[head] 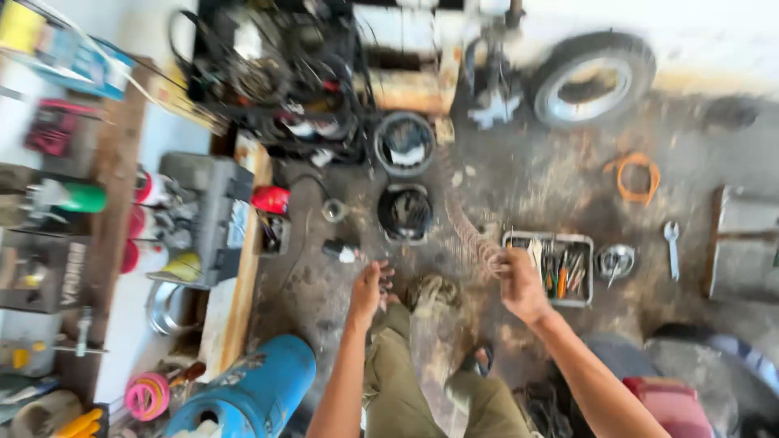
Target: Performing maintenance on a scooter by inspecting the tire, using tools on the engine, and cleaning parts with a rag.
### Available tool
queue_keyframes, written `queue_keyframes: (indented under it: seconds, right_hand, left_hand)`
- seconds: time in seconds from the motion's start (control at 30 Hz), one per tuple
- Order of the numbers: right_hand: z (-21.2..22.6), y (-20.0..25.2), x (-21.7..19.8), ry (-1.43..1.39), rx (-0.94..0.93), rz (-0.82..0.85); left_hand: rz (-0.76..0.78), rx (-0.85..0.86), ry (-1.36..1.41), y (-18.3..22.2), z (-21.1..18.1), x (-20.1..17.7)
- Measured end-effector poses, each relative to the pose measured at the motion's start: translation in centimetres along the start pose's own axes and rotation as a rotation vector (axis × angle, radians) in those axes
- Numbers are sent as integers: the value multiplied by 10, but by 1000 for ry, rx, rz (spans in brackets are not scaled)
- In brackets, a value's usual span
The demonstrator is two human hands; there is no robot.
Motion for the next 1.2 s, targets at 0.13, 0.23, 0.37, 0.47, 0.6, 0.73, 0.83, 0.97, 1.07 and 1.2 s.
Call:
queue_keyframes:
  seconds: [0.13,0.23,0.37,0.47,0.6,0.73,0.83,0.97,1.07,1.2]
  right_hand:
    - [114,-111,-131,123,113,-102]
    - [184,-174,-178,115,-84,-171]
    - [273,-234,-212,185,-178,-309]
    - [300,-255,-201,206,-179,-267]
    - [267,-282,-141,301,-134,-132]
    - [249,-288,-72,220,-188,-11]
    - [228,-285,-30,242,-156,149]
    - [200,-277,-12,205,-83,332]
    - [198,-280,-29,47,14,549]
    - [169,-293,-67,-60,145,696]
  left_hand:
    - [17,15,112,22,-66,-13]
    - [175,159,422,29,-94,-27]
    - [229,291,286,29,-169,-35]
    - [288,441,192,54,-237,-30]
    - [214,599,136,94,-347,-6]
    - [215,712,348,75,-378,12]
    - [146,734,564,63,-384,19]
    - [-162,618,701,31,-374,35]
    - [-412,579,986,-18,-353,45]
    - [-397,680,965,-65,-343,77]
Point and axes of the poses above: each hand's wrist, its own y-axis away from the middle knuckle, its own x-axis out of the palm, z = x × y, the point moved 3 cm from there along -y, towards the middle knuckle, and after that the axes turned 13 degrees about z, right-handed, at the moved point
